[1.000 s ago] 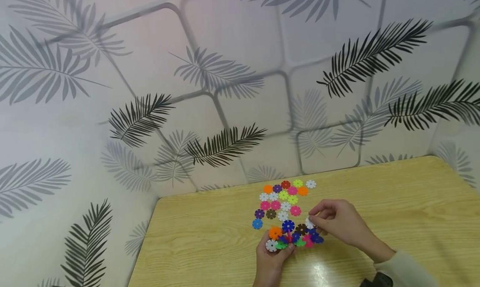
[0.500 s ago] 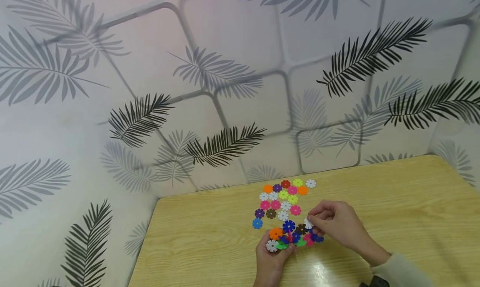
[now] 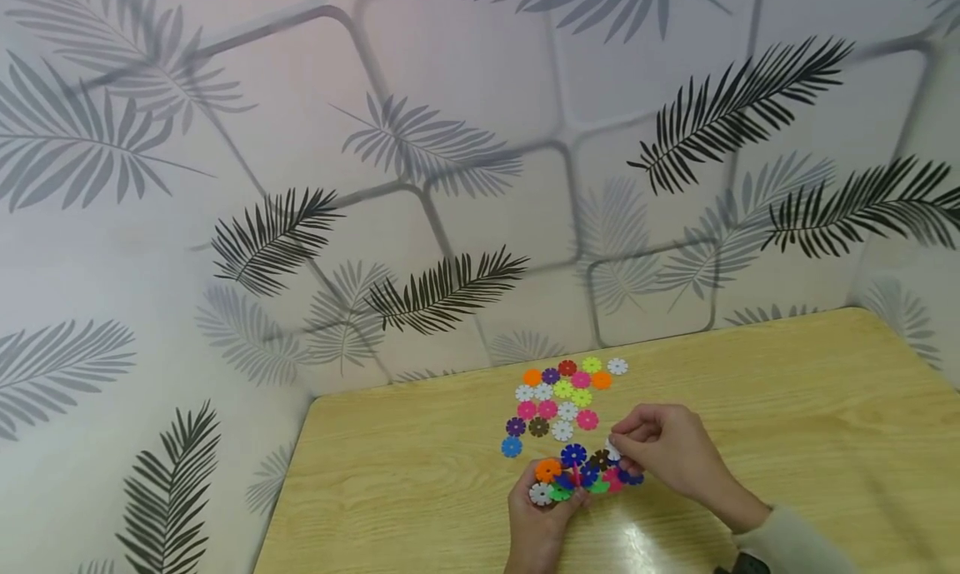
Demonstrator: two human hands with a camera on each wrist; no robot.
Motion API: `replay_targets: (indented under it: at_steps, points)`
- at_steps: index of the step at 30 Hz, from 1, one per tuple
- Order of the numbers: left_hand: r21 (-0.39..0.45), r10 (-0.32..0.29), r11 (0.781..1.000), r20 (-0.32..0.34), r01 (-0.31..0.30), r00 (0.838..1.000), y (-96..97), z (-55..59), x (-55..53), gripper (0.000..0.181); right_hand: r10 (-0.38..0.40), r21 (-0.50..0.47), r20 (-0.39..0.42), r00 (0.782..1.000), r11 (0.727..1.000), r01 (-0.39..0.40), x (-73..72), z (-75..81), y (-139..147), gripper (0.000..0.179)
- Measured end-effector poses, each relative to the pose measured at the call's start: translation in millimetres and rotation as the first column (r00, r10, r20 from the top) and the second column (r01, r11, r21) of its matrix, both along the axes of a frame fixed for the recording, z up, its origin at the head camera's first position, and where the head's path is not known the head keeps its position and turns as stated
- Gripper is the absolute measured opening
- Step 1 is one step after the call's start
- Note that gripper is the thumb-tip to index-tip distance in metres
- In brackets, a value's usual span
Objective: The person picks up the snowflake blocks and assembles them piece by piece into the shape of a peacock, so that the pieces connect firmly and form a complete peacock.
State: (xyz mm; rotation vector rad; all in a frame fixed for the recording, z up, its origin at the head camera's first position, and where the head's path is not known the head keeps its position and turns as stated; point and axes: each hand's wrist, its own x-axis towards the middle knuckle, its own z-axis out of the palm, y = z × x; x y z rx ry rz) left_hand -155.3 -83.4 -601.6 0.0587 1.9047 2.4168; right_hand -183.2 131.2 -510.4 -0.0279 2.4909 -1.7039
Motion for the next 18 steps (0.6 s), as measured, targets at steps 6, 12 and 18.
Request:
replay_targets:
  at_steps: [6,12,18]
  points:
    - [0.010,-0.020,1.000,-0.055,0.021,0.998,-1.2,-0.9,-0.5,0.040,-0.024,-0.042,0.028,0.999,0.999,0.025,-0.4,-4.0,-4,0.009]
    - [0.008,0.007,1.000,-0.043,-0.006,0.999,-2.5,0.8,0.3,0.040,0.006,-0.025,0.006,1.000,1.000,-0.006,-2.2,-4.1,-4,0.011]
    - [0.122,0.001,0.993,0.031,-0.004,1.000,-4.1,2.2,1.1,0.048,0.049,0.030,-0.081,0.996,0.998,-0.046,-17.4,-1.7,6,0.024]
